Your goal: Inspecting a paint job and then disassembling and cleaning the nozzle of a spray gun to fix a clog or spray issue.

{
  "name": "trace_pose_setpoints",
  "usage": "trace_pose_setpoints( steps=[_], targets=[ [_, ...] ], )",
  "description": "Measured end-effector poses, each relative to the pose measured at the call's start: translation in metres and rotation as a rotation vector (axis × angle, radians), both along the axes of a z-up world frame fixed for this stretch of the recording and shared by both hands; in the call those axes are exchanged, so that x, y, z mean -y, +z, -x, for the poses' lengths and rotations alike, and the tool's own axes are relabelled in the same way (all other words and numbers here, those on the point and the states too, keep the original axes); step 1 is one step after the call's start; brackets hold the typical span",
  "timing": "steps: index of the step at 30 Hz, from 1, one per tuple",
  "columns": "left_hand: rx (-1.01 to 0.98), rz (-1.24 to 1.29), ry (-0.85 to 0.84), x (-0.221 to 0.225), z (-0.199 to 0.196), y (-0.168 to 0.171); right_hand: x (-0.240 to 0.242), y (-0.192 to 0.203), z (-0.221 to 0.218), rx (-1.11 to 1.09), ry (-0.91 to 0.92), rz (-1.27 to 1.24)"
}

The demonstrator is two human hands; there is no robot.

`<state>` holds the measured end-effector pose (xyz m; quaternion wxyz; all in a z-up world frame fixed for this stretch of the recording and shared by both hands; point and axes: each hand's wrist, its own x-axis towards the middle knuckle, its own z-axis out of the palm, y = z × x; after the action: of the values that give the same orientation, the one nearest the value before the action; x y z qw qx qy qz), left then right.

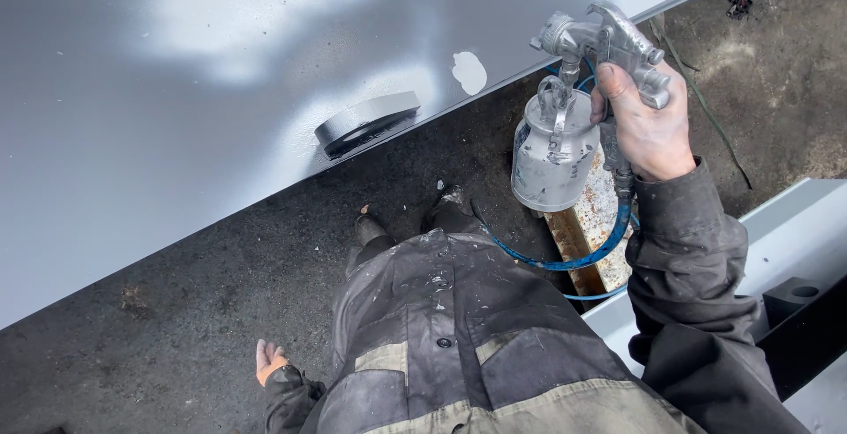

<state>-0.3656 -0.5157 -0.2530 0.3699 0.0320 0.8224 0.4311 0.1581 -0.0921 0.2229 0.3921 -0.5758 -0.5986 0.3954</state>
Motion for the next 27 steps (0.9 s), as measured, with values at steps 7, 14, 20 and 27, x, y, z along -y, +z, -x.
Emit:
trace_pose_setpoints(
  steps=[7,14,20,27],
  targets=[
    [0.270,-0.024,0.070,-0.015,0.037,-0.016,0.019,0.004,0.034,0.077,0.114,-0.033],
    [0.155,-0.016,-0.158,-0.087,0.022,0.018,0.022,-0.009,0.014,0.035,-0.071,-0.021],
    [-0.047,-0.068,-0.509,-0.183,-0.036,0.058,0.018,0.006,0.019,0.071,-0.109,-0.212],
    [0.163,-0.507,-1.126,-0.333,-0.237,0.215,0.027,0.004,-0.006,0.046,-0.239,-0.130]
  ],
)
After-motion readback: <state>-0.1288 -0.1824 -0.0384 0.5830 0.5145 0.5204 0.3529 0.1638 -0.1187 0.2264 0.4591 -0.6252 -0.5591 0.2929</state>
